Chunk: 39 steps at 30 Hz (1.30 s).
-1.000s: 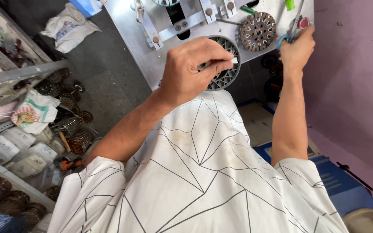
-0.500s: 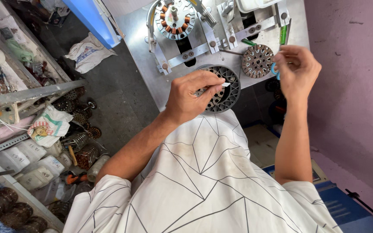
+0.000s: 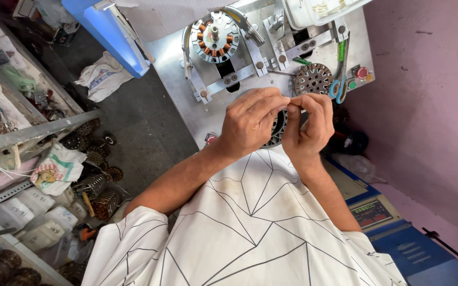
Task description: The person assembles a circular electrical component by inserting small white rectangular pieces into its slots. They use scissors to trim the pieces to fit and place them one by one into the component, repeating the process for multiple slots.
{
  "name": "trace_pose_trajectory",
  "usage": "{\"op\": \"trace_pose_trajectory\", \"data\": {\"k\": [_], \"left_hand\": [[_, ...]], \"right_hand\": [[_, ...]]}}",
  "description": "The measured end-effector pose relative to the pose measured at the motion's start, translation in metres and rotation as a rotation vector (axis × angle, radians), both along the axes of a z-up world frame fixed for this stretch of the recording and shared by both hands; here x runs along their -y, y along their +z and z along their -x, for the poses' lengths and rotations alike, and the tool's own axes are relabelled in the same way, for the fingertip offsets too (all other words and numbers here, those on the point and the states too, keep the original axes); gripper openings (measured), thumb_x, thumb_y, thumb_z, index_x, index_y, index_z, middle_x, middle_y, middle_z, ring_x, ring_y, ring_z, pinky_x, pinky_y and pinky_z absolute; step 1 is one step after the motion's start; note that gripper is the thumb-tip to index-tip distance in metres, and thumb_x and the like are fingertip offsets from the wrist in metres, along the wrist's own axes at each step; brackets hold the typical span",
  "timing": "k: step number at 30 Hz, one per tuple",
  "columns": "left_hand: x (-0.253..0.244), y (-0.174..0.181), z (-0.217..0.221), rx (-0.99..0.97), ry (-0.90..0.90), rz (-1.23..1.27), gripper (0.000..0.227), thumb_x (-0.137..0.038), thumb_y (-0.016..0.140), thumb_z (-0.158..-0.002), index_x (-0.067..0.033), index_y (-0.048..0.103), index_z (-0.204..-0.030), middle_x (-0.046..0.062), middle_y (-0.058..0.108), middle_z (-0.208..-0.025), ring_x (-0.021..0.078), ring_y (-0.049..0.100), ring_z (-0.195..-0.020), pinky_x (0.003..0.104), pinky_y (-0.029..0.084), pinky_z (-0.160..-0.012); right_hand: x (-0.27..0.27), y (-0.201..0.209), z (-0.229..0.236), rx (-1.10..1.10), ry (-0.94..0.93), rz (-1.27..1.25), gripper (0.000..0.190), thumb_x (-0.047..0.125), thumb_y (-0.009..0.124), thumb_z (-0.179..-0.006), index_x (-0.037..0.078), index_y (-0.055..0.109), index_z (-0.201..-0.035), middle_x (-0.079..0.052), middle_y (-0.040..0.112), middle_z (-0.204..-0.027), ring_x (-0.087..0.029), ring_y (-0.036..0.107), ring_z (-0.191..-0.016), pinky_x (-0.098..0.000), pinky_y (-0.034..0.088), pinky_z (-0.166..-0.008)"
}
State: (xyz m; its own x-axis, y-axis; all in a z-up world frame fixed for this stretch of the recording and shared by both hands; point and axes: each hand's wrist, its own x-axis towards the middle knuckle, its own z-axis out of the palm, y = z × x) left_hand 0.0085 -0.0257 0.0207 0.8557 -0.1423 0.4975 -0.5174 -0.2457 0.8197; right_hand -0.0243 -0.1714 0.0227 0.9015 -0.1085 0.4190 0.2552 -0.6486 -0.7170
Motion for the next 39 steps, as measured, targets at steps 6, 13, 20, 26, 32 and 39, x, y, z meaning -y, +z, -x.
{"op": "trace_pose_trajectory", "data": {"k": [6,13,20,26,32,39], "left_hand": [[-0.004,-0.002,-0.002,-0.017,0.021,-0.044,0.012,0.000,0.071,-0.095,-0.0036,0.065,-0.104,0.010,0.067,-0.100,0.0304,0.069,-0.092,0.041,0.057,-0.080],[0.000,-0.011,0.000,-0.636,-0.192,0.532,0.012,-0.004,0.069,-0.099,0.0007,0.069,-0.109,0.003,0.072,-0.094,0.0087,0.069,-0.082,0.026,0.059,-0.074],[-0.010,-0.004,0.003,-0.470,-0.291,0.345,0.010,-0.009,0.071,-0.103,0.0004,0.070,-0.103,0.007,0.073,-0.094,0.0112,0.073,-0.084,0.025,0.061,-0.074],[-0.005,-0.002,0.013,-0.470,-0.268,0.215,0.009,-0.009,0.070,-0.102,0.0004,0.068,-0.104,0.007,0.074,-0.093,0.0117,0.076,-0.081,0.026,0.064,-0.071],[0.002,0.001,0.023,-0.370,-0.266,0.115,0.007,-0.004,0.069,-0.101,0.0003,0.065,-0.103,0.009,0.071,-0.092,0.0164,0.074,-0.078,0.030,0.060,-0.067],[0.013,0.001,0.037,-0.171,-0.234,-0.051,0.016,0.006,0.061,-0.097,-0.0006,0.052,-0.108,0.015,0.060,-0.097,0.0336,0.065,-0.088,0.044,0.052,-0.077]], "right_hand": [[0.004,0.008,-0.008,0.009,0.115,0.215,0.013,-0.010,0.068,-0.099,-0.002,0.062,-0.108,-0.013,0.060,-0.102,-0.027,0.060,-0.088,-0.0337,0.050,-0.070],[0.016,0.018,-0.007,0.031,0.226,0.151,0.024,-0.004,0.077,-0.096,0.000,0.067,-0.117,-0.014,0.064,-0.111,-0.024,0.067,-0.095,-0.0348,0.056,-0.081],[0.024,0.020,0.003,-0.050,0.181,-0.035,0.017,-0.005,0.082,-0.093,0.000,0.072,-0.106,-0.013,0.071,-0.098,-0.019,0.069,-0.083,-0.0279,0.053,-0.068],[0.031,0.020,0.017,-0.333,0.239,-0.500,0.012,-0.010,0.071,-0.098,-0.008,0.068,-0.110,-0.010,0.069,-0.100,-0.015,0.073,-0.090,-0.0279,0.064,-0.079],[0.038,0.018,0.027,-0.421,0.194,-0.637,0.004,-0.008,0.067,-0.103,-0.010,0.067,-0.107,-0.013,0.073,-0.094,-0.014,0.073,-0.083,-0.0279,0.064,-0.075],[0.034,0.023,0.033,-0.402,0.148,-0.311,0.007,-0.011,0.064,-0.095,-0.007,0.063,-0.100,-0.010,0.069,-0.088,-0.015,0.072,-0.077,-0.0275,0.061,-0.070]]}}
